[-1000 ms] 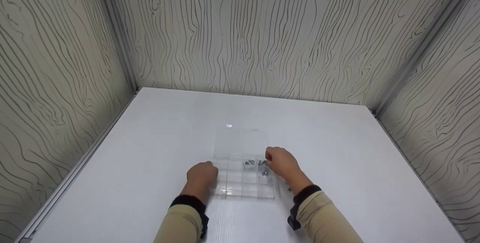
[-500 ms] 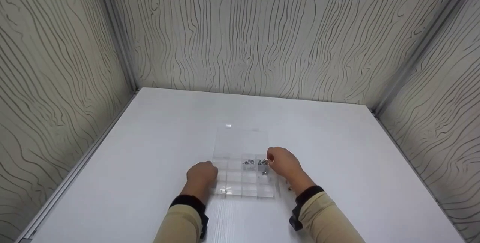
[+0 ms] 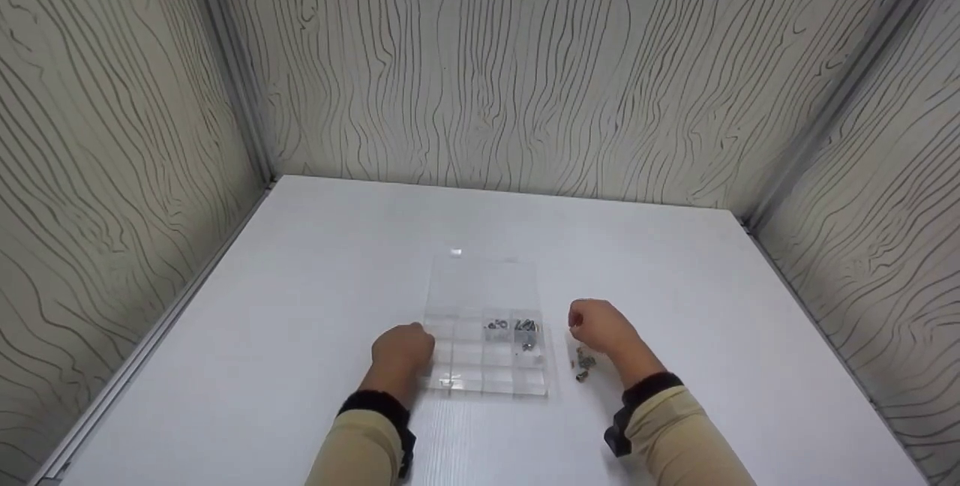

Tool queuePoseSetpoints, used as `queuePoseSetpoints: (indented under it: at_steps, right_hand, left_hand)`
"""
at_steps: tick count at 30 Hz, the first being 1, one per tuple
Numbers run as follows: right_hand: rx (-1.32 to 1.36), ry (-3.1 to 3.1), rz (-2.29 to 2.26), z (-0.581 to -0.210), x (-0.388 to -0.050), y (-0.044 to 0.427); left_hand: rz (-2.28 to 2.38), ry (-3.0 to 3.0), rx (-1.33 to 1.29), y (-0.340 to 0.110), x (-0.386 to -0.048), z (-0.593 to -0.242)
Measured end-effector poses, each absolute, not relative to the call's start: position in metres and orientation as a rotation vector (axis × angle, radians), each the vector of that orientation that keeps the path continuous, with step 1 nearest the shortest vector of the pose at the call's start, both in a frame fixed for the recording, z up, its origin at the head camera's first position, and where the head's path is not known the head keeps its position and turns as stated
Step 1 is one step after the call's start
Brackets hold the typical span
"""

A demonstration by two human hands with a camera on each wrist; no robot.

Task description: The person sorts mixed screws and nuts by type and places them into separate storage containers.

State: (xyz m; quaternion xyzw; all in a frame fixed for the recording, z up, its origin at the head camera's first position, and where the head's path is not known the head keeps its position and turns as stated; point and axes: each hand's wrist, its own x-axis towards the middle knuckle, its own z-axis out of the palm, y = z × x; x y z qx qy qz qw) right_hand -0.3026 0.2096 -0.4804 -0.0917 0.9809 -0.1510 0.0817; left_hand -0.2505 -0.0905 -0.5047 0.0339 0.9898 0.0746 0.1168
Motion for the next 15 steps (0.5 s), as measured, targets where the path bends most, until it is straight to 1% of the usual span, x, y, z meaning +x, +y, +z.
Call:
queuePoseSetpoints:
  at_steps: [7, 15]
  right_hand:
    - [-0.256, 2.888, -0.402, -0.494, -0.300, 0.222]
    - [-0.274, 2.907, -0.412, -0.504, -0.296, 0.222]
  left_hand:
    - [0.208, 2.911, 0.108, -0.091, -0.248, -0.502]
    - [0.165, 2.944, 0.133, -0.090, -0.246, -0.505]
